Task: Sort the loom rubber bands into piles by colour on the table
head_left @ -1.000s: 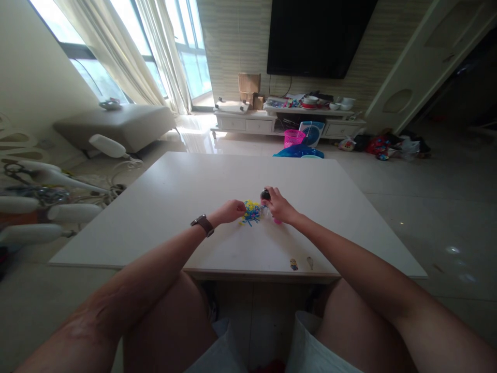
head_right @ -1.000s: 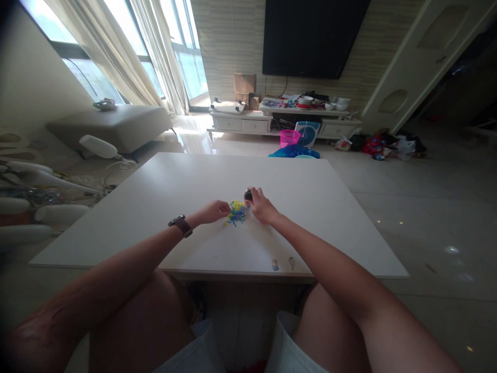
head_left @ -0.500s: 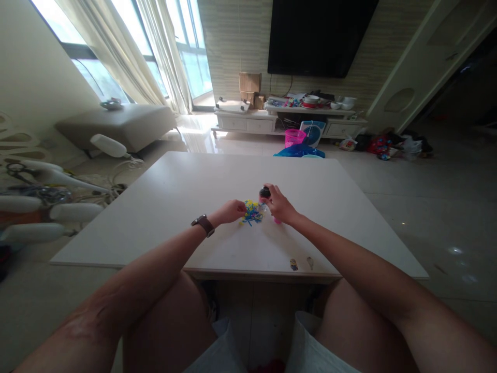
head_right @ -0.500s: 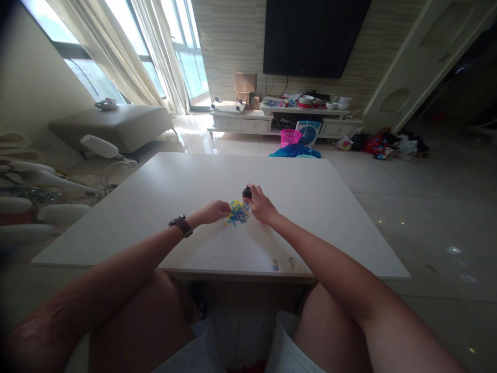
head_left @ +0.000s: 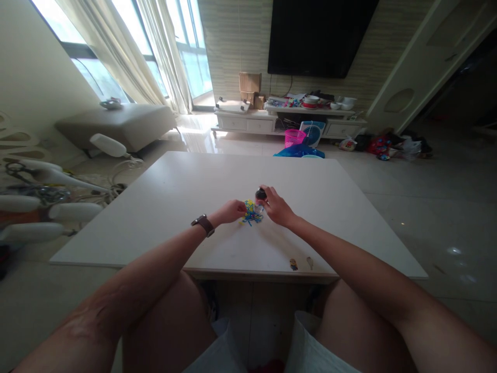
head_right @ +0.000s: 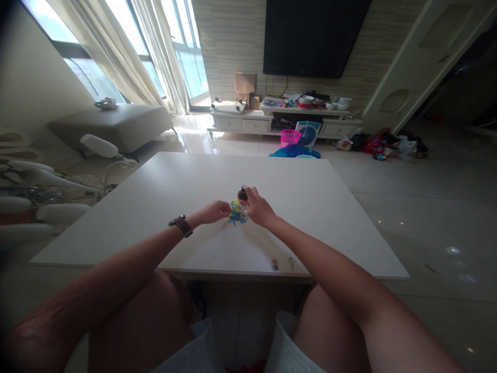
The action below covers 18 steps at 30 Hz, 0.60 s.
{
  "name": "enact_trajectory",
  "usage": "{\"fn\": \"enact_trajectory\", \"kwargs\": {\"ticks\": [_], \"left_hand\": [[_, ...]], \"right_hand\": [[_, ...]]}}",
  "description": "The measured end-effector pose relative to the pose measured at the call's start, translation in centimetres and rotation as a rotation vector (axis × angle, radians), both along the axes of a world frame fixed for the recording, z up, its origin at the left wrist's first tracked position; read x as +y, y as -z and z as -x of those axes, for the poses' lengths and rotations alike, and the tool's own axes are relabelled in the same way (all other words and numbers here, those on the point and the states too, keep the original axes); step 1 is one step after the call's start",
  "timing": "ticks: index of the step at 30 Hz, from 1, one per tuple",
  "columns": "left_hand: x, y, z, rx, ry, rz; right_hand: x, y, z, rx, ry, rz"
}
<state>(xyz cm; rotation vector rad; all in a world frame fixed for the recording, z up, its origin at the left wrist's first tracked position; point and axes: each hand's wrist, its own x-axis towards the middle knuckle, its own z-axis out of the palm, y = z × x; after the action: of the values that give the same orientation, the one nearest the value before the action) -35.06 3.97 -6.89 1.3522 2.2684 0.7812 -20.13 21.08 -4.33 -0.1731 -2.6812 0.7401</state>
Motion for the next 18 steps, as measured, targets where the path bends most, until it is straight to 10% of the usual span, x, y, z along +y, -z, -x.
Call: {"fn": "enact_trajectory", "kwargs": {"ticks": [18], "left_hand": [[0.00,-0.06,-0.11,-0.012,0.005,-0.002]], "right_hand": [[0.92,-0.10,0.13,-0.021,-0.062,0.048]]}}
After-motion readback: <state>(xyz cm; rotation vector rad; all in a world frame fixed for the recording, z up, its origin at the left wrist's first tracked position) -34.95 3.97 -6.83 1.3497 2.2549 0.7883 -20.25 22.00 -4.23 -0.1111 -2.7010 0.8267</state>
